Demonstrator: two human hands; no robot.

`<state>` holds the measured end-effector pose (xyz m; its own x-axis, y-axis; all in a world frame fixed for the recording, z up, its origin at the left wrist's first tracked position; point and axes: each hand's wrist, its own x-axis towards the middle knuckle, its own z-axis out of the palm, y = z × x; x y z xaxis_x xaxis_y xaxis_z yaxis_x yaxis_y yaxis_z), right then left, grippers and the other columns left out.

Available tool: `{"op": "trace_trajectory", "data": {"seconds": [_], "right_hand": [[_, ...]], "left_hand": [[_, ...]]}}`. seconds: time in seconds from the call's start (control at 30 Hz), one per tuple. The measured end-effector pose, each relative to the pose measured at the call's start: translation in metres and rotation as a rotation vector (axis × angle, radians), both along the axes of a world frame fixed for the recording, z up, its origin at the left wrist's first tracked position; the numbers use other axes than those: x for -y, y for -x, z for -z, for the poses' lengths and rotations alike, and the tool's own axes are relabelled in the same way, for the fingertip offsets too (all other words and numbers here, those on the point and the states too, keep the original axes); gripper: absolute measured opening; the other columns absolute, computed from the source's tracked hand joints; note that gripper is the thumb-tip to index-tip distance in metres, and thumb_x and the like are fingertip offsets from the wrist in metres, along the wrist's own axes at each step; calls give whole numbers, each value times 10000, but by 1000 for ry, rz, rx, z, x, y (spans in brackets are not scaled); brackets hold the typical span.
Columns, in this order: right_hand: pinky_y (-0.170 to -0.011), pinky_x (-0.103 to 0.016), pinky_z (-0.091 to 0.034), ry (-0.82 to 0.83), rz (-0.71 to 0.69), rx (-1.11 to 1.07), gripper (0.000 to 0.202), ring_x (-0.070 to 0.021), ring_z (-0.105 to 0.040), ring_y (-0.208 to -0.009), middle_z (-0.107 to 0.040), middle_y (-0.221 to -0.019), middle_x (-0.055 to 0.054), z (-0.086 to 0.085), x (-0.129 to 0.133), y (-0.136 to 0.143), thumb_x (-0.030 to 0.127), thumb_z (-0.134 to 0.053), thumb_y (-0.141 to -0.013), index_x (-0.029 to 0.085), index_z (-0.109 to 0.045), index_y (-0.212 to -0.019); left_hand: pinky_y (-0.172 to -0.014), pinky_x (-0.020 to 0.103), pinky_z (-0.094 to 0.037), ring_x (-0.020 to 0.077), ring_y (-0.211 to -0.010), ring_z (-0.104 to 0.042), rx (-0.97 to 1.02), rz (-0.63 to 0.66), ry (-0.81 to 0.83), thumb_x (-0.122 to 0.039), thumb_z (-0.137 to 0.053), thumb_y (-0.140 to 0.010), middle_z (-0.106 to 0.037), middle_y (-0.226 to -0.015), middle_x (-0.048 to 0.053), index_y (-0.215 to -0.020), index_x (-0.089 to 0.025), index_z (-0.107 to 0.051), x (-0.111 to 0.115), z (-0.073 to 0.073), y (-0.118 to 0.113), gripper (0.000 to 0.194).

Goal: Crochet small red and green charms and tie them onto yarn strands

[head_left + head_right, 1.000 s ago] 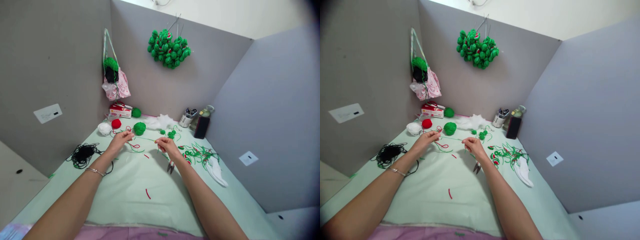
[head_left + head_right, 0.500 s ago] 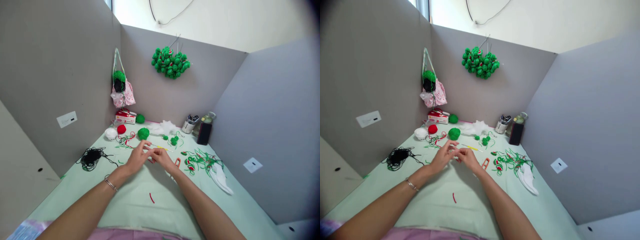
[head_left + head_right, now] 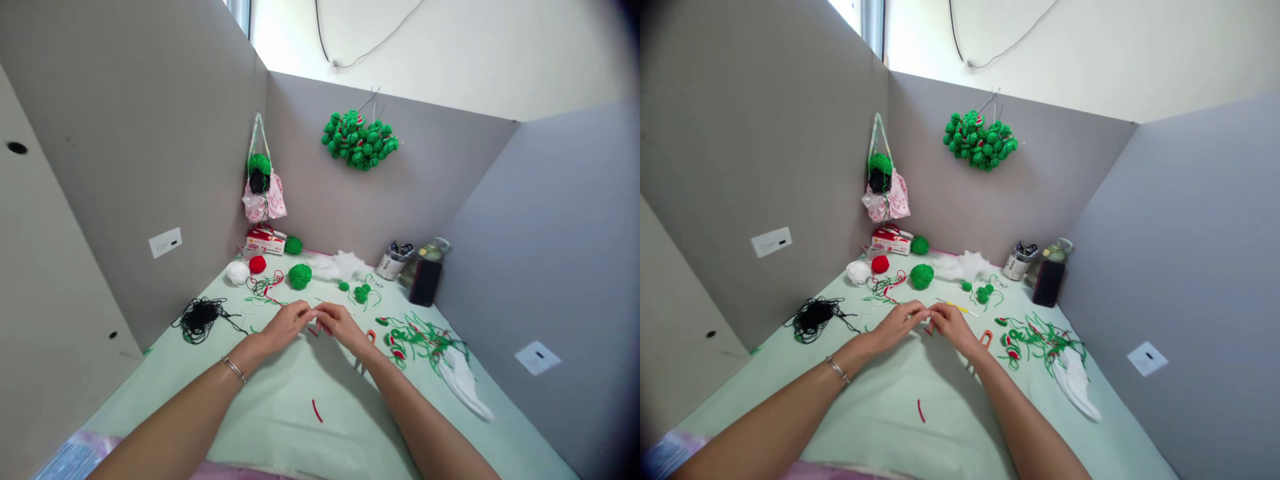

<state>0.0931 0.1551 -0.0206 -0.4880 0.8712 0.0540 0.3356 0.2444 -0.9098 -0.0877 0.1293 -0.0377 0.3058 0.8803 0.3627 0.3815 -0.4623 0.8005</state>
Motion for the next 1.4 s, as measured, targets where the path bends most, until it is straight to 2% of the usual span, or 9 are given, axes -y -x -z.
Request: {"op": "trace_trajectory", "data": {"seconds": [0.17,0.3,0.43,0.53,0.7,0.87,1.07,1.2,1.4], "right_hand": [[-580,-241,-390,-218,-10,258,186,-113,-495,-532,-673,-684,-3,-21,1,5,225,-471,-876,188,-642,-937],[-577,-227,-388,-285,-141,359,133,-110,-529,-547,-690,-686,0,-37,-5,23,235,-507,-880,199,-617,-815],[-514,-213,-386,-204,-352,370,154,-107,-537,-502,-695,-648,-4,-57,-51,43,276,-581,-836,184,-657,-738],[-490,-219,-368,-322,-91,261,235,-107,-509,-472,-657,-572,-8,-81,-110,65,315,-594,-817,164,-663,-652],[-618,-239,-429,-486,230,114,251,-132,-585,-653,-726,-877,-59,-119,-203,123,319,-527,-865,159,-711,-926],[-793,-298,-456,-507,355,92,130,-199,-646,-869,-735,-929,-68,-127,-249,178,260,-651,-796,195,-730,-876],[-811,-330,-457,-484,410,4,53,-211,-655,-835,-720,-813,-49,-115,-256,199,231,-668,-772,214,-716,-787],[-729,-276,-478,-438,436,-155,107,-150,-650,-720,-710,-840,-40,-125,-247,193,236,-580,-822,189,-675,-811],[-571,-210,-468,-296,395,-384,169,-68,-558,-548,-677,-816,-19,-151,-191,150,259,-445,-903,171,-589,-923]], "left_hand": [[-918,340,-438,221,-991,-596,93,-76,-31,-419,-439,-950,-681,-988,73,-853,-198,-701,-8,-1,6,356],[-978,353,-441,236,-1074,-619,539,-267,157,-384,-624,-832,-713,-1102,88,-949,-188,-737,-18,-3,10,255],[-952,332,-433,229,-1081,-616,926,-418,287,-422,-704,-769,-730,-1090,92,-997,-162,-735,-27,-7,24,347],[-878,298,-428,214,-1043,-611,1000,-459,313,-461,-701,-771,-724,-1079,87,-984,-160,-730,-29,-9,31,370],[-791,277,-411,212,-999,-597,970,-418,389,-481,-669,-791,-710,-991,75,-903,-170,-717,-26,-13,27,334],[-746,271,-417,181,-855,-576,913,-385,434,-478,-667,-784,-682,-887,49,-787,-183,-686,-23,-16,17,296],[-689,263,-404,135,-692,-519,870,-285,481,-454,-662,-790,-661,-816,33,-785,-172,-670,-26,-9,11,282],[-711,260,-414,143,-725,-539,855,-233,498,-455,-663,-802,-663,-803,41,-786,-165,-671,-23,-10,6,290],[-830,273,-451,176,-898,-592,949,-81,540,-451,-683,-810,-686,-899,74,-756,-159,-696,-15,-14,6,297]]}}
